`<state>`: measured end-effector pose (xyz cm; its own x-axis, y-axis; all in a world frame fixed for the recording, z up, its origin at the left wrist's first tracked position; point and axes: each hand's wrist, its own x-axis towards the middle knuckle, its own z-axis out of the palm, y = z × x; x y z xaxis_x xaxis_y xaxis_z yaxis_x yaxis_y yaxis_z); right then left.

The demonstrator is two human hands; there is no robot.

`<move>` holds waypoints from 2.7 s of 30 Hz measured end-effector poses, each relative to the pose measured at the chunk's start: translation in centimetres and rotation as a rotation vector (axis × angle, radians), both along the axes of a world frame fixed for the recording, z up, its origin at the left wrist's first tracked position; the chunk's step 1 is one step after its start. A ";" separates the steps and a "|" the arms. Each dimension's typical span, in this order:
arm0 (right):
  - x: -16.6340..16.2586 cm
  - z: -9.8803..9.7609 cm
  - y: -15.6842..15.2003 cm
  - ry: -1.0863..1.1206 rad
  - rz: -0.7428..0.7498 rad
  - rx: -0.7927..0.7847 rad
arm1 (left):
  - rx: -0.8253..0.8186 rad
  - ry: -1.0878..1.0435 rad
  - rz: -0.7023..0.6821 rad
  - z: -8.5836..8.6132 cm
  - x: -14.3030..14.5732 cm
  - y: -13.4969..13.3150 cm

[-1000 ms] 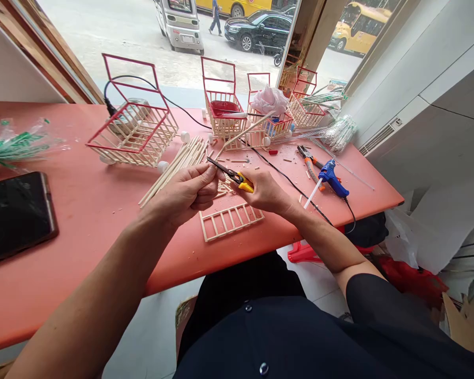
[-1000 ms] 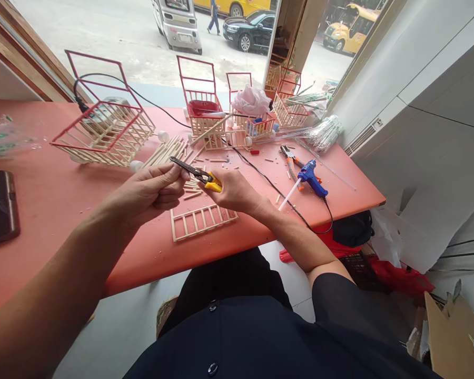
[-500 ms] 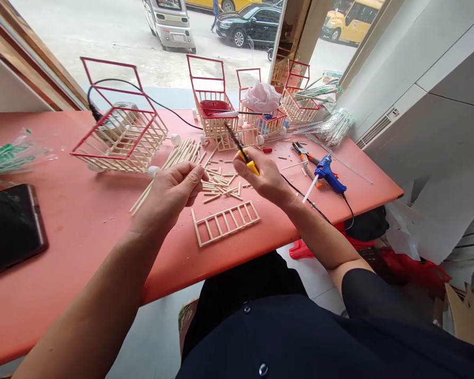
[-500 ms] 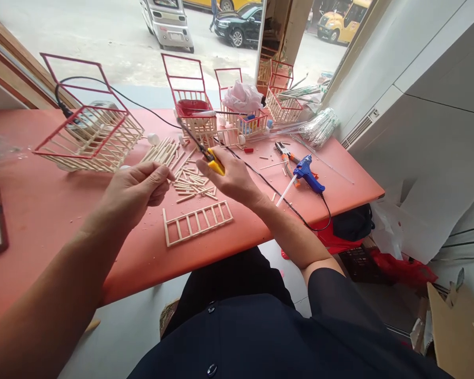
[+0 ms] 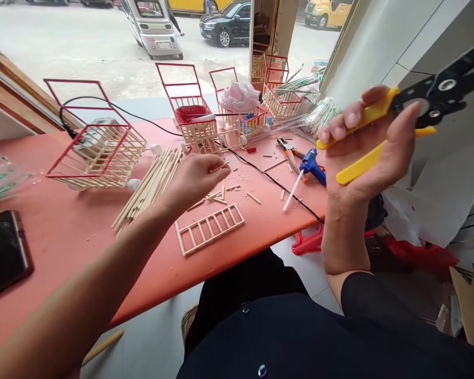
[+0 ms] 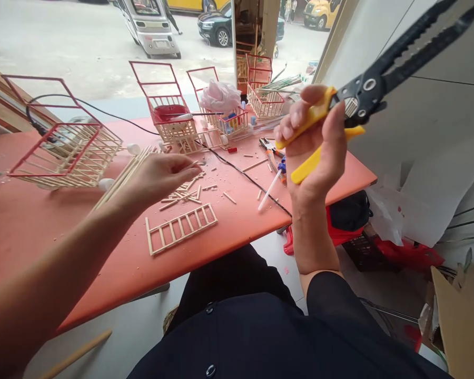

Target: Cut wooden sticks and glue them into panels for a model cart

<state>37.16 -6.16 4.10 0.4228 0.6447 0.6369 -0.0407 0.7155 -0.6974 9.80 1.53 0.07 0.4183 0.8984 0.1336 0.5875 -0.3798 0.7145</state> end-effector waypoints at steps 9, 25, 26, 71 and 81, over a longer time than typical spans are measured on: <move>4.7 -2.9 -2.7 -0.085 -0.085 -0.071 | 0.081 0.261 -0.108 -4.1 16.6 6.5; 6.1 -4.6 -1.5 0.102 0.248 -0.340 | -0.229 -0.317 -0.084 -1.6 14.4 7.4; 5.6 -4.5 -1.2 0.093 0.295 -0.375 | -0.291 -0.442 -0.144 -1.4 13.4 6.6; -11.1 -5.6 6.4 -0.416 0.541 -0.573 | -0.371 -0.554 -0.219 -3.0 -6.2 -0.7; -11.3 -5.4 7.2 0.165 0.935 -0.828 | 0.545 -0.571 -0.145 -3.6 -5.4 -1.0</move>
<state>25.82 1.06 -1.27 -0.3745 0.9198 -0.1172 -0.4243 -0.2823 -0.8604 4.40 0.56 -3.49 0.2607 0.5867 0.7667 0.1051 -0.8067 0.5816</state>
